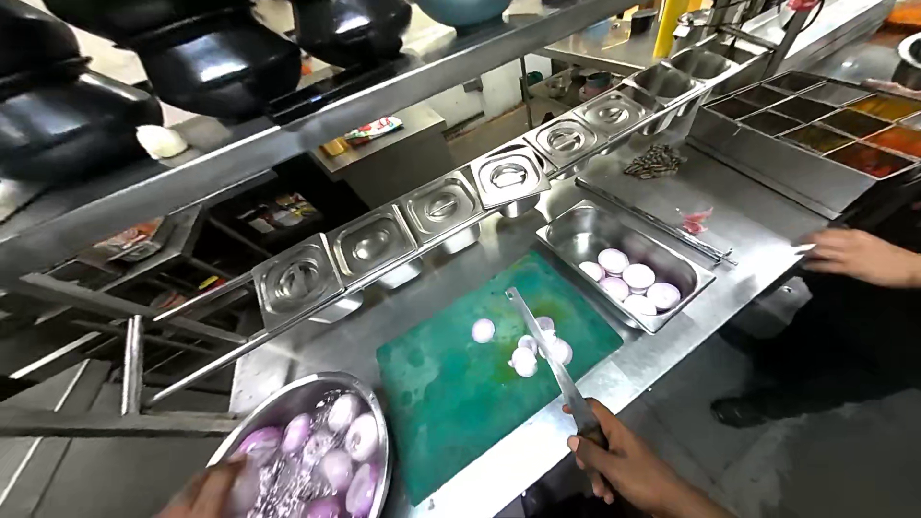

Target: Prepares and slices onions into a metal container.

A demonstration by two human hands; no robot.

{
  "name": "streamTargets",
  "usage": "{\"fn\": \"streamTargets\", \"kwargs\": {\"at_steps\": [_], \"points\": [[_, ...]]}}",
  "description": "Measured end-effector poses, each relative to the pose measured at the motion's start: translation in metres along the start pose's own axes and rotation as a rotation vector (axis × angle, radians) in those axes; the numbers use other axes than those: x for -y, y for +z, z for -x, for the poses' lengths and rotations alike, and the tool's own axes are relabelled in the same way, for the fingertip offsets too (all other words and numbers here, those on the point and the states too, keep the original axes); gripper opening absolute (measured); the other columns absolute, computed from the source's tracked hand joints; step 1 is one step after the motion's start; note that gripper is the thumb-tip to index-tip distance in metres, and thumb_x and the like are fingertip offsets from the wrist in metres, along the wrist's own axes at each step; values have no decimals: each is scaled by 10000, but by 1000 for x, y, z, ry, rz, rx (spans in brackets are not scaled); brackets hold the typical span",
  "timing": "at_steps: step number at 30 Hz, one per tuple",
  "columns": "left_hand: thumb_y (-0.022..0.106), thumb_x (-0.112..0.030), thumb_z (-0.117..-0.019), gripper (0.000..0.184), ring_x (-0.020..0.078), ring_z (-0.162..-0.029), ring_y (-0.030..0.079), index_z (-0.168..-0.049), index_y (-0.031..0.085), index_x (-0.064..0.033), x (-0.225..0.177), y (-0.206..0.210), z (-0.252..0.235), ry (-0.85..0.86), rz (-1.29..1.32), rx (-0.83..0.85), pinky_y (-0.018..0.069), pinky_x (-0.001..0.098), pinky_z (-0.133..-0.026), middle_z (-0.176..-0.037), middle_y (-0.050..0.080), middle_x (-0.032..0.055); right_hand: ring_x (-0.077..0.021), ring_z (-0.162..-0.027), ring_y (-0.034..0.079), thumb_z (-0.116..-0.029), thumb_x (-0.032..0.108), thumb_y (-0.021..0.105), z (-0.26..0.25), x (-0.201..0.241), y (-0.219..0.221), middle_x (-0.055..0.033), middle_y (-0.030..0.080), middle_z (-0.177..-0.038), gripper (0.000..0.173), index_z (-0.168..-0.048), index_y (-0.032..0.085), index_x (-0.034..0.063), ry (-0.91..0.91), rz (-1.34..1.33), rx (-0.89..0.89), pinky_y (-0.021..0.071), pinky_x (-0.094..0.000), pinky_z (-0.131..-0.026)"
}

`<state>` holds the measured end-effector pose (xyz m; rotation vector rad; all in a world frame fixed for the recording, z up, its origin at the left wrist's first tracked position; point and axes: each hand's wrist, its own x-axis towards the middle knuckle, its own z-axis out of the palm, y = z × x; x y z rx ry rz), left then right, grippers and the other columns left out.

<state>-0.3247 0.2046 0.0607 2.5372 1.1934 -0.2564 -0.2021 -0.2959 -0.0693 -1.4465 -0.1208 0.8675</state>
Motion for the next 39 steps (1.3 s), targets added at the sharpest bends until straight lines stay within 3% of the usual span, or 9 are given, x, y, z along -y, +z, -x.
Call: {"fn": "streamTargets", "kwargs": {"at_steps": [3,4,6,9,12,17,28,34,39], "points": [[486,-283,-1031,589,278,-1160,610,-1537,316,-32,-72,2,46,275,359,-86,524,496,-960,-1360,550,230,-202,-578,654,-1050,358,515,-3,1,1,-78,661,-888,498,-1491,398,157,42,134,53,596,-379,-532],[594,-172,-960,636,238,-1136,620,-1522,332,-35,-93,21,54,386,487,-86,554,444,-929,-1370,541,194,-211,-592,669,-1061,362,492,-6,1,3,-86,673,-906,465,-1465,426,142,42,235,71,606,-395,-546],[754,-137,-851,712,220,-1115,655,-1473,415,-58,-124,77,58,539,646,-29,595,419,-897,-1354,579,143,-236,-675,710,-1074,363,471,-13,-2,6,-103,691,-966,425,-1414,471,108,19,519,95,631,-437,-621],[858,-155,-783,721,220,-1130,663,-1401,494,-82,-147,167,48,666,740,71,607,423,-918,-1328,613,101,-356,-920,706,-1062,327,465,-21,-13,20,-183,667,-1130,406,-1357,514,53,-1,929,45,579,-554,-796],[896,-126,-750,730,201,-1145,668,-1376,521,-115,-154,213,38,642,761,93,617,402,-931,-1336,621,73,-422,-960,705,-1078,340,425,-23,-17,31,-212,665,-1161,398,-1350,504,62,83,1107,12,569,-591,-784],[938,-249,-718,611,195,-1127,657,-1241,645,-130,-155,222,31,653,652,59,637,374,-863,-1364,554,93,-437,-947,707,-1090,340,390,-22,-22,39,-219,665,-1164,401,-1348,502,54,96,1176,42,572,-591,-768],[929,-301,-726,556,165,-1086,639,-1196,658,-177,-161,211,18,730,597,107,626,350,-832,-1255,573,50,-390,-766,720,-1086,253,394,-18,-20,47,-190,681,-1061,297,-1250,545,56,-62,1266,-58,586,-521,-633],[931,-293,-723,532,169,-1112,632,-1172,664,-190,-160,213,19,704,611,100,626,352,-828,-1260,572,43,-382,-756,719,-1081,231,396,-18,-18,49,-191,674,-1037,280,-1235,541,48,-66,1275,-38,584,-513,-623],[935,-264,-713,538,173,-1128,632,-1179,676,-190,-159,216,20,713,646,87,633,359,-839,-1275,573,40,-404,-881,715,-1067,142,395,-41,2,58,-220,651,-1084,275,-1294,492,19,-23,1234,59,587,-521,-729]]}}
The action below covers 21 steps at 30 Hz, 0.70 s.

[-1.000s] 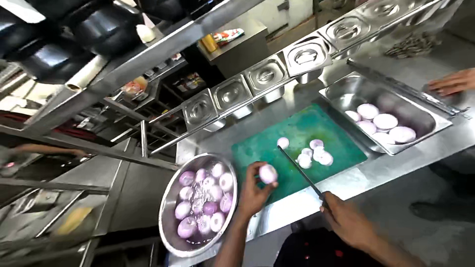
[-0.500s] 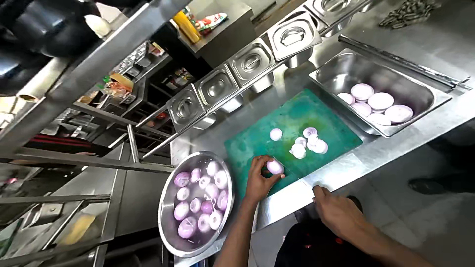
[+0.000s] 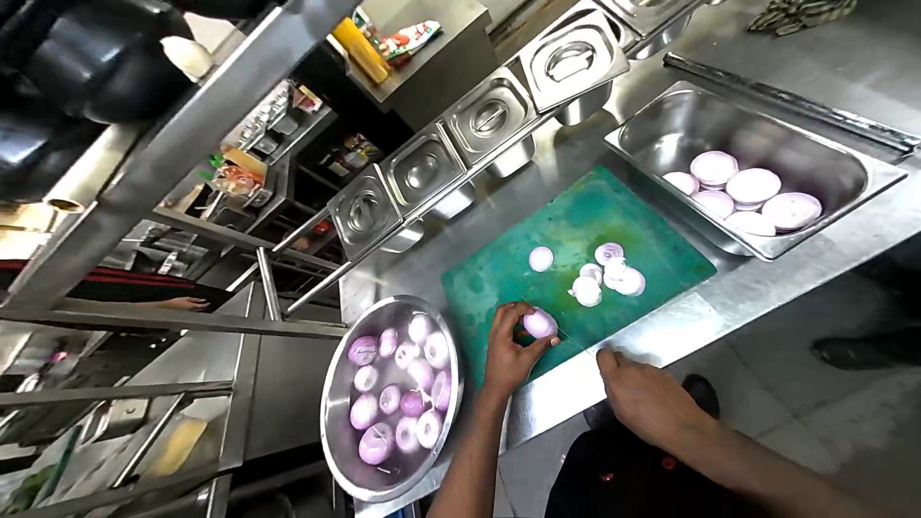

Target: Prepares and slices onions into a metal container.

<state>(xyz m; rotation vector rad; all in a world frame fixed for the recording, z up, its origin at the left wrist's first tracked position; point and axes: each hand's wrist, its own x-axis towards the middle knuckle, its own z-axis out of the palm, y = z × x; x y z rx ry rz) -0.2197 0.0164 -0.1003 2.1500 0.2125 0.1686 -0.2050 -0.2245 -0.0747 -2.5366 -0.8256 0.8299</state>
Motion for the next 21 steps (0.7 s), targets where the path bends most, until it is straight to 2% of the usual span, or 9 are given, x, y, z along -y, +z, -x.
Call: {"fn": "streamTargets", "kwargs": {"at_steps": [4,8,11,13,15,17,18,19,21], "points": [[936,-253,-708,536,176,-1107,637,-1170,673,-191,1,0,0,-7,13,-11,634,360,-837,-1263,569,40,-393,-914,712,-1048,113,429,-14,5,-4,-210,647,-1088,272,-1296,493,23,4,-3,28,589,-515,-751],[931,-229,-718,558,187,-1076,664,-1198,659,-141,2,-3,3,-55,22,-24,646,367,-807,-1267,594,69,-473,-933,704,-1050,153,438,27,-25,23,-275,658,-1141,367,-1382,472,1,89,-59,113,574,-606,-758],[945,-217,-701,604,220,-1051,677,-1209,627,-137,5,-2,7,-107,92,-65,658,384,-766,-1277,578,98,-457,-761,717,-1033,190,489,61,-52,50,-249,697,-1009,286,-1244,575,17,79,14,-56,576,-590,-621],[954,-262,-679,624,207,-1104,653,-1189,611,-151,7,0,8,-87,70,-93,643,377,-803,-1307,565,88,-426,-717,714,-1025,229,500,61,-64,53,-216,693,-899,259,-1170,589,33,44,-63,-82,574,-575,-597],[943,-276,-660,566,182,-1152,601,-1087,600,-133,7,3,2,-14,45,-138,576,366,-882,-1253,595,67,-346,-699,665,-1072,305,461,51,-78,34,-170,647,-855,302,-1224,553,62,50,-459,142,558,-513,-622],[932,-190,-659,471,129,-918,619,-948,565,-123,5,12,-4,13,134,-242,546,307,-775,-983,630,21,-163,-469,532,-1054,349,499,43,-97,27,-49,548,-743,262,-1197,541,133,34,-1200,337,517,-320,-421],[919,-143,-672,436,108,-781,604,-921,561,-116,6,18,-6,4,204,-305,536,274,-686,-863,614,5,-104,-435,505,-1018,370,561,42,-102,26,-2,531,-730,242,-1159,575,174,23,-1532,437,511,-279,-387],[896,-100,-693,402,93,-689,584,-915,561,-112,6,22,-9,-8,274,-364,525,249,-619,-790,592,-4,-84,-430,505,-999,375,594,40,-103,24,15,531,-736,240,-1148,595,187,6,-1700,492,519,-272,-382],[855,-56,-760,303,96,-695,588,-917,599,-99,6,27,-11,-23,384,-450,536,248,-628,-812,606,4,-120,-437,518,-1017,368,566,37,-93,15,-14,544,-747,256,-1184,566,174,23,-1552,416,525,-303,-392]]}}
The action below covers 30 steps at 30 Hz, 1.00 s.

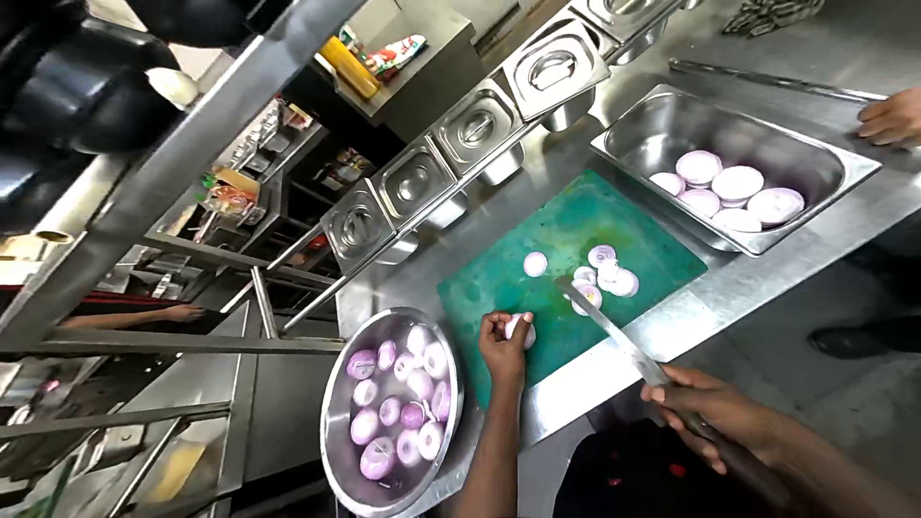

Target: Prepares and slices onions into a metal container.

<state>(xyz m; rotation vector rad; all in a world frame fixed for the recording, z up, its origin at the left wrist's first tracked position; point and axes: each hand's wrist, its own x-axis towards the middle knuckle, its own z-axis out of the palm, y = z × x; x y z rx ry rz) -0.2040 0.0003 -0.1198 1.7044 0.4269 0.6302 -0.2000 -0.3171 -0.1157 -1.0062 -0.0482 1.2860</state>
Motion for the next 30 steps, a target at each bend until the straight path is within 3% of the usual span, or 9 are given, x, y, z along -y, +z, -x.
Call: {"fn": "streamTargets", "kwargs": {"at_steps": [2,4,6,11,18,24,30], "points": [[815,-65,-807,194,123,-810,626,-918,657,-89,2,0,2,13,52,-26,569,273,-712,-933,645,28,-204,-512,598,-1085,357,470,-7,12,17,-86,590,-818,318,-1293,489,117,43,521,-146,567,-377,-477],[774,-98,-843,151,146,-924,633,-971,698,-80,8,-9,7,47,72,28,572,280,-776,-1083,646,55,-308,-727,688,-1091,350,440,-20,20,39,-153,650,-924,352,-1311,487,79,117,1009,-240,590,-495,-668],[761,-135,-843,218,159,-978,630,-1048,708,-81,15,-20,10,94,50,142,572,282,-785,-1201,623,72,-408,-942,690,-1076,333,446,-32,18,55,-206,662,-1013,357,-1305,490,62,133,1236,-286,556,-593,-797],[826,-123,-755,464,188,-1079,642,-1197,684,-136,21,-39,16,114,40,309,627,317,-748,-1337,555,75,-436,-979,695,-1073,288,433,-42,16,75,-226,663,-1063,348,-1328,471,55,150,1382,-304,565,-588,-794],[825,-142,-733,489,157,-925,658,-1184,636,-162,14,-40,13,32,-78,305,626,314,-660,-1295,536,66,-438,-989,698,-1078,272,428,-42,20,79,-231,660,-1126,362,-1355,478,46,148,1476,-332,566,-582,-795],[811,-183,-699,461,120,-867,628,-1122,628,-166,8,-37,8,46,-176,347,577,259,-609,-1241,535,57,-405,-802,717,-1071,254,425,-37,18,86,-200,676,-1027,300,-1251,541,44,-38,1595,-457,579,-530,-651],[806,-169,-703,421,119,-850,623,-1084,627,-178,6,-38,7,58,-171,364,572,256,-597,-1218,536,48,-365,-681,706,-1036,219,471,-37,11,87,-168,678,-916,244,-1173,575,45,-161,1666,-509,574,-491,-570]]}}
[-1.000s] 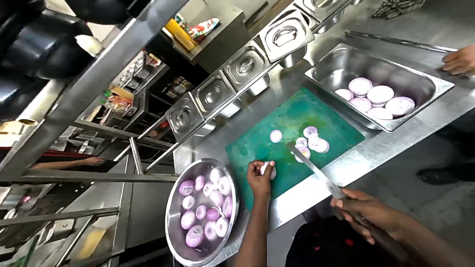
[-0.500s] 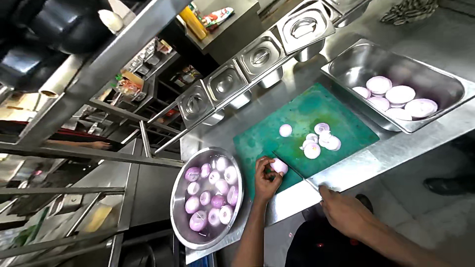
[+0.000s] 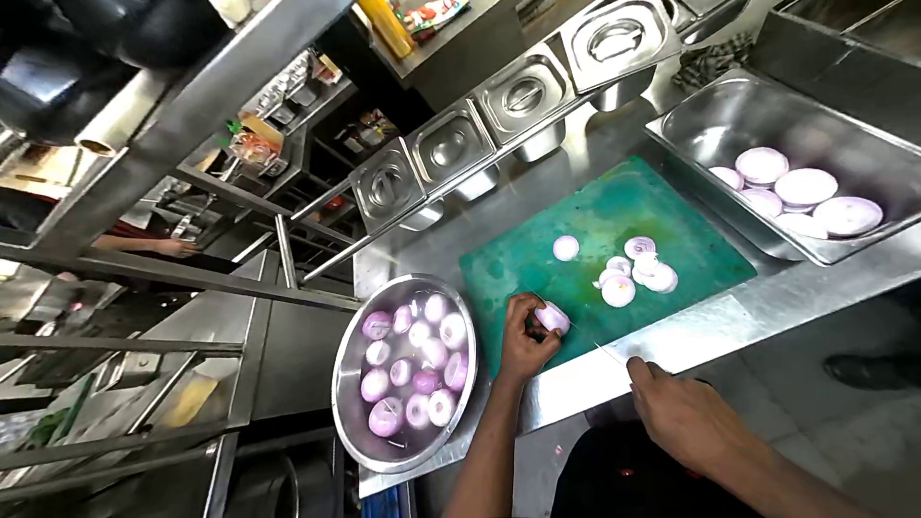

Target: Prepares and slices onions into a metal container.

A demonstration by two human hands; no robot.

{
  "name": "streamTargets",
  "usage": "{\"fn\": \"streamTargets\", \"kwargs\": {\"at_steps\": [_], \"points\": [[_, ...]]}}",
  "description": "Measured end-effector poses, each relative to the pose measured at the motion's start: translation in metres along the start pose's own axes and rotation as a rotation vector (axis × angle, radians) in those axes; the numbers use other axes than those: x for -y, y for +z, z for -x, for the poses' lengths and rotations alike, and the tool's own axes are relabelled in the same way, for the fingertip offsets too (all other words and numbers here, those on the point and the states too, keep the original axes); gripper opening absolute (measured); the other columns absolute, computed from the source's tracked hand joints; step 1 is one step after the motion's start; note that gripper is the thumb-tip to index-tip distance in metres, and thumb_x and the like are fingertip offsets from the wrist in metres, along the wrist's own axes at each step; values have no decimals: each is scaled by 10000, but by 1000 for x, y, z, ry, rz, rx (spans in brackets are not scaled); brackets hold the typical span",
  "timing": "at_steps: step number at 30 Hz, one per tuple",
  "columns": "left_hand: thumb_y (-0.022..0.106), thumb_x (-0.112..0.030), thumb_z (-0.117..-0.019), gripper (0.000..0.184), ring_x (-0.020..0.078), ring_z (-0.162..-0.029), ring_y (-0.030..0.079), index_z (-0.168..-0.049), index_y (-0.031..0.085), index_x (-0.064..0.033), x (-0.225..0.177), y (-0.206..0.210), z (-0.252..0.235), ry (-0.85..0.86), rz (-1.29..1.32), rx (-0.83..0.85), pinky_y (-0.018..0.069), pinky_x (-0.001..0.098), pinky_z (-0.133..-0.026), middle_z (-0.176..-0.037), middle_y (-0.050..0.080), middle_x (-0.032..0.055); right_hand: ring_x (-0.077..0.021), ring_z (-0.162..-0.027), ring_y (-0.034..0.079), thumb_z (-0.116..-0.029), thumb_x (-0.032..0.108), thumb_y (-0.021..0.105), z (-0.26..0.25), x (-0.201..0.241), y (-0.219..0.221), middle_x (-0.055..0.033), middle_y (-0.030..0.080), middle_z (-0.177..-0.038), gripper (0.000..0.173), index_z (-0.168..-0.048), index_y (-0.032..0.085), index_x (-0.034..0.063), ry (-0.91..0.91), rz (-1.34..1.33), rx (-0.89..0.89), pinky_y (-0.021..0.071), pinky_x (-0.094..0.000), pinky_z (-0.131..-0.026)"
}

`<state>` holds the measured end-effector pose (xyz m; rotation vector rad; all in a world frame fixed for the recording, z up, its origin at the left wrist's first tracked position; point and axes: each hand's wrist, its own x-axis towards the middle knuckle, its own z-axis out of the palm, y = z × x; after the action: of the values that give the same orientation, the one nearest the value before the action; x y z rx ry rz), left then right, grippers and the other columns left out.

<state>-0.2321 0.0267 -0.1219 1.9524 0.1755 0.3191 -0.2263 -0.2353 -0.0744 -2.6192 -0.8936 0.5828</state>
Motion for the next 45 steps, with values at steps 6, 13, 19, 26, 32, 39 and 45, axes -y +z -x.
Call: {"fn": "streamTargets", "kwargs": {"at_steps": [6,13,19,26,32,39,45], "points": [[812,-164,-703,430,114,-878,629,-1098,644,-181,1,3,1,17,-1,-29,582,251,-607,-1233,538,43,-390,-852,715,-1065,205,428,-17,9,-14,-193,666,-1021,277,-1264,525,39,35,-29,179,581,-509,-694],[819,-190,-696,449,101,-878,626,-1115,658,-172,8,1,5,59,12,-75,578,241,-632,-1225,556,37,-411,-950,708,-1059,187,433,-26,6,0,-218,670,-1049,305,-1303,511,22,49,-86,271,579,-540,-785],[832,-246,-739,485,117,-930,652,-1172,632,-157,15,-1,10,55,46,-92,607,277,-650,-1284,541,53,-410,-680,713,-1031,230,488,32,-29,36,-202,694,-865,274,-1195,581,31,50,-27,79,574,-551,-568],[824,-196,-723,516,143,-906,645,-1190,604,-179,11,-2,10,7,42,-73,607,298,-624,-1253,532,61,-388,-784,717,-1053,231,466,-8,-3,10,-179,679,-925,242,-1180,560,49,54,-124,76,577,-532,-639],[819,-189,-726,493,150,-894,646,-1164,594,-163,8,-3,9,9,-4,-63,607,301,-622,-1250,533,74,-346,-639,696,-1024,210,496,-5,6,7,-141,660,-811,203,-1107,591,51,-39,4,-74,561,-483,-527],[821,-179,-723,483,137,-853,650,-1157,609,-177,6,-2,9,-2,5,-79,607,297,-613,-1233,542,60,-319,-565,674,-1009,200,505,0,11,8,-124,652,-785,180,-1068,601,60,-44,80,-103,547,-450,-476],[816,-162,-719,480,138,-907,653,-1155,616,-164,7,1,10,52,16,-102,621,296,-649,-1218,554,55,-368,-873,719,-1060,188,445,-33,25,-9,-174,672,-1008,249,-1246,531,47,25,9,221,586,-491,-724]]}}
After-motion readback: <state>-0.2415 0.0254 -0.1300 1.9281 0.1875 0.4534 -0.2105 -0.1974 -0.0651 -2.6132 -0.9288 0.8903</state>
